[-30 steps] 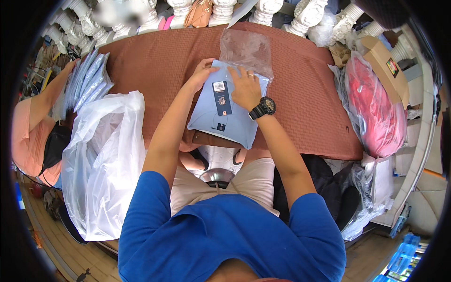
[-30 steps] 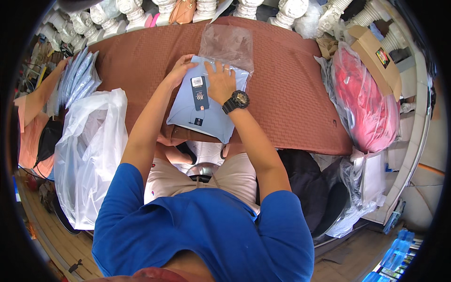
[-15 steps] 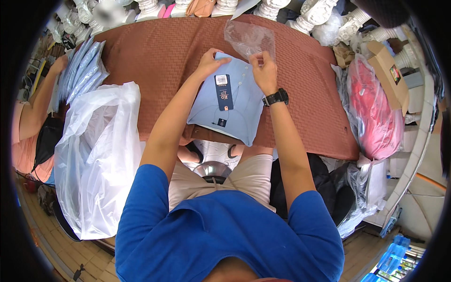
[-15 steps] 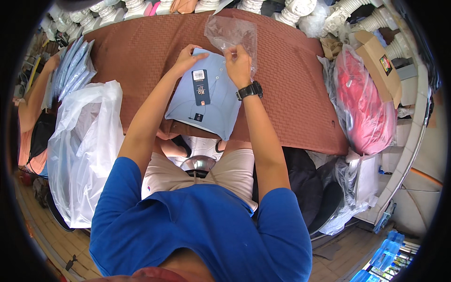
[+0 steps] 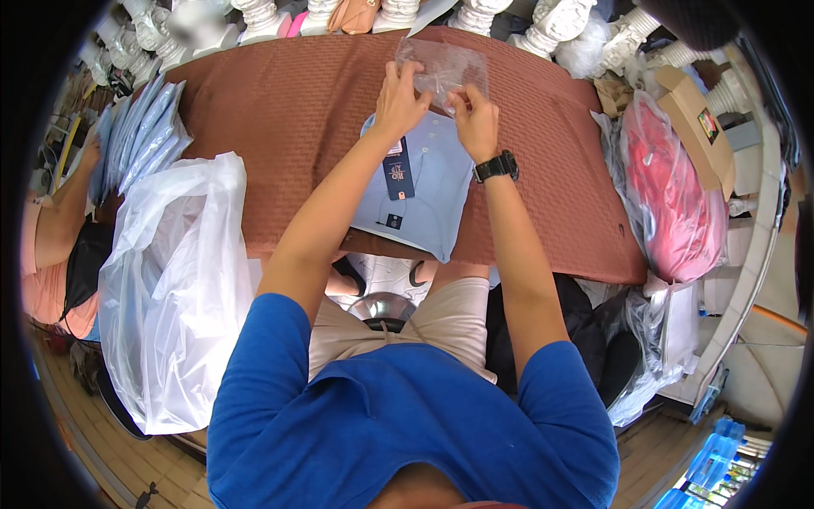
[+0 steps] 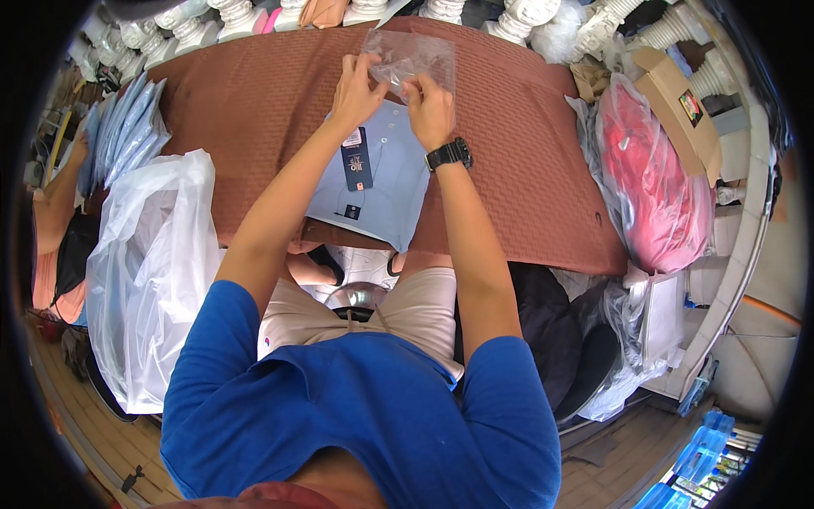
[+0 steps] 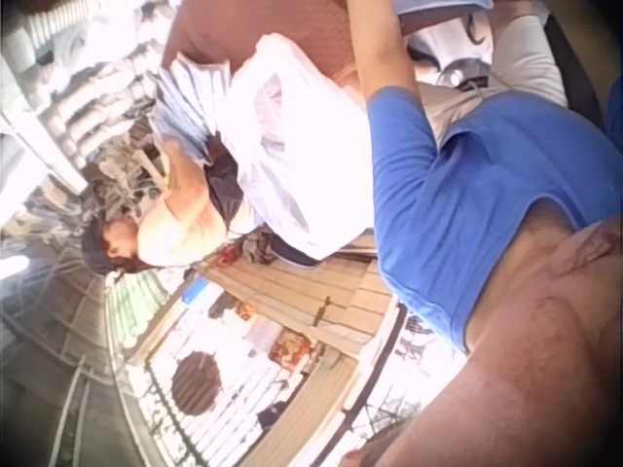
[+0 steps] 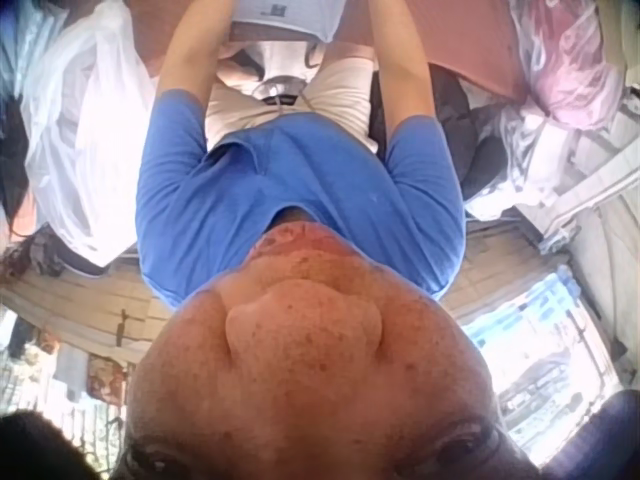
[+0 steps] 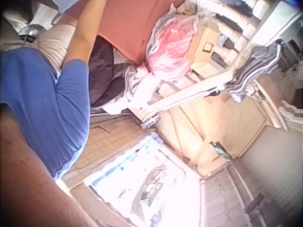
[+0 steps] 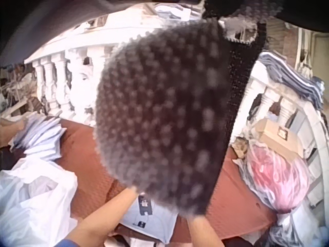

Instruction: The person folds a light blue button-down shirt and places it inside a clear plastic bag.

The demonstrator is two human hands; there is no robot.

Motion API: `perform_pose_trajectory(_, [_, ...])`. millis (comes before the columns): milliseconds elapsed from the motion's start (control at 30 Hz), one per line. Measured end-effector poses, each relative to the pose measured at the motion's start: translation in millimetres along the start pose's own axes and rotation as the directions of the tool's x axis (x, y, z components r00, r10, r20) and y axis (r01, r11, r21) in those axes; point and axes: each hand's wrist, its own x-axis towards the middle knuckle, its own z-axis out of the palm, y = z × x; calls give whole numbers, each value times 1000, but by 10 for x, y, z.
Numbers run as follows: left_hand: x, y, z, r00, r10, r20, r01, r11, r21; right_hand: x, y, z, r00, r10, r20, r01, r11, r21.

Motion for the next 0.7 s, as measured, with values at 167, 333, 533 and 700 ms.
perform_pose_trajectory(167, [168, 46, 186, 1000, -7, 6, 8, 992, -128, 231, 100, -329, 992, -73, -104, 70, 997, -36])
perform_pose_trajectory(333, [204, 158, 176, 999, 5, -49, -15, 977, -212, 45, -20, -587, 997, -22, 77, 27, 997, -65])
perform_pose_trajectory(533, [277, 2, 269, 992, 93, -83, -106, 982, -156, -384, 281, -547, 997, -81, 1, 80, 975, -206])
perform_pose_trajectory(700, [166, -427, 38, 999, -41, -18, 42, 997, 71, -818, 459, -571, 987, 75, -145, -118, 940, -321])
